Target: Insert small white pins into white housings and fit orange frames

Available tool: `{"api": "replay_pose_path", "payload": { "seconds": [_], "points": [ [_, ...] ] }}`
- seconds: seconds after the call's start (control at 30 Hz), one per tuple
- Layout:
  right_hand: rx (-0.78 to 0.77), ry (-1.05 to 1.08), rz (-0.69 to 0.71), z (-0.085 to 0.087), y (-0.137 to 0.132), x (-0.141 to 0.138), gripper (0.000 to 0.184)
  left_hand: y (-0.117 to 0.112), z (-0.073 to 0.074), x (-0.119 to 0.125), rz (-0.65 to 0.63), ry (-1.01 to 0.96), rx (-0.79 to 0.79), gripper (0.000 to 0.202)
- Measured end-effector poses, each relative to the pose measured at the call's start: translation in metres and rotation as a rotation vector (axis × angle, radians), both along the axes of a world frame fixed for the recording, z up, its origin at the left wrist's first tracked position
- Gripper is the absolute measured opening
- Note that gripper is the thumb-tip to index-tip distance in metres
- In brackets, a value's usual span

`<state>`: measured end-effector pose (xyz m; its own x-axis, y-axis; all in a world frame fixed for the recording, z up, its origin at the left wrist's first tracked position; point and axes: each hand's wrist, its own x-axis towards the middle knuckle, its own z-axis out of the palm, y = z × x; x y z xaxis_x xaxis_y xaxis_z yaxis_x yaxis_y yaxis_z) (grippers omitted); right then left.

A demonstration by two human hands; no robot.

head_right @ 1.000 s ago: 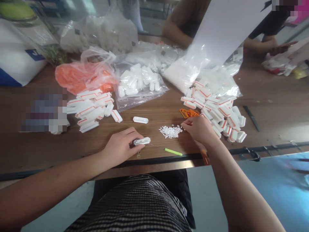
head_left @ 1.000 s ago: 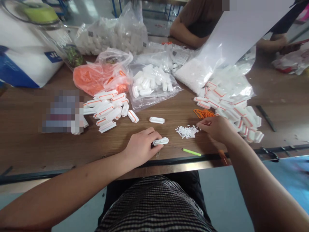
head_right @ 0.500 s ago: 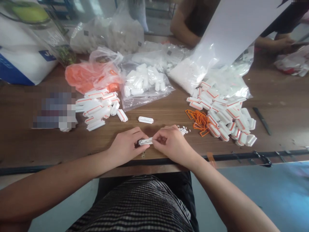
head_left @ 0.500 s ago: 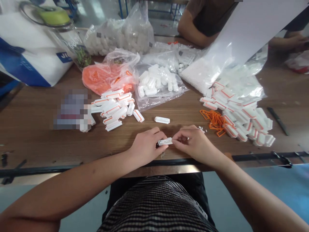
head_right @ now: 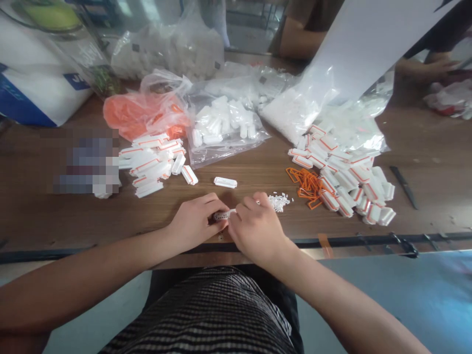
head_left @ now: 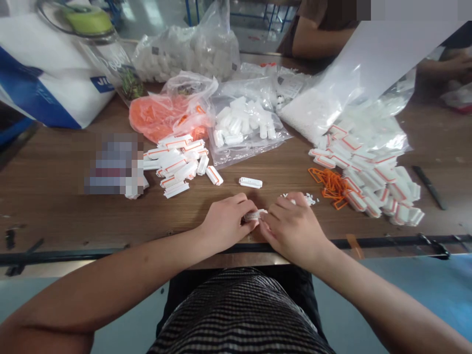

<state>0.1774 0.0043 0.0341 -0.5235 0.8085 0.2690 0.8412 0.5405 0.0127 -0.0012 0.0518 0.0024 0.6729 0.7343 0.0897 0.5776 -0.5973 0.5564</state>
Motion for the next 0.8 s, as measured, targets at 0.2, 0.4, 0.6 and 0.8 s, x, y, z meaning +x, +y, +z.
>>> {"api": "replay_pose_path", "payload": {
  "seconds": [0.2, 0.4, 0.6, 0.8],
  "points": [
    [-0.068, 0.248, -0.181, 0.001, -0.001, 0.031, 0.025, 0.000, -0.001, 0.001, 0.037, -0.024, 0.012, 0.008],
    [-0.307, 0.133, -0.695, 0.004, 0.006, 0.119, 0.020, 0.001, -0.001, 0.001, 0.018, -0.037, 0.010, 0.008],
    [-0.300, 0.063, -0.656, -0.009, 0.003, 0.126, 0.024, 0.002, 0.000, -0.001, -0.007, -0.056, 0.015, 0.011],
    [-0.223, 0.048, -0.595, -0.014, 0.002, 0.133, 0.028, 0.002, -0.001, -0.002, -0.014, -0.065, 0.022, 0.011]
  ]
}}
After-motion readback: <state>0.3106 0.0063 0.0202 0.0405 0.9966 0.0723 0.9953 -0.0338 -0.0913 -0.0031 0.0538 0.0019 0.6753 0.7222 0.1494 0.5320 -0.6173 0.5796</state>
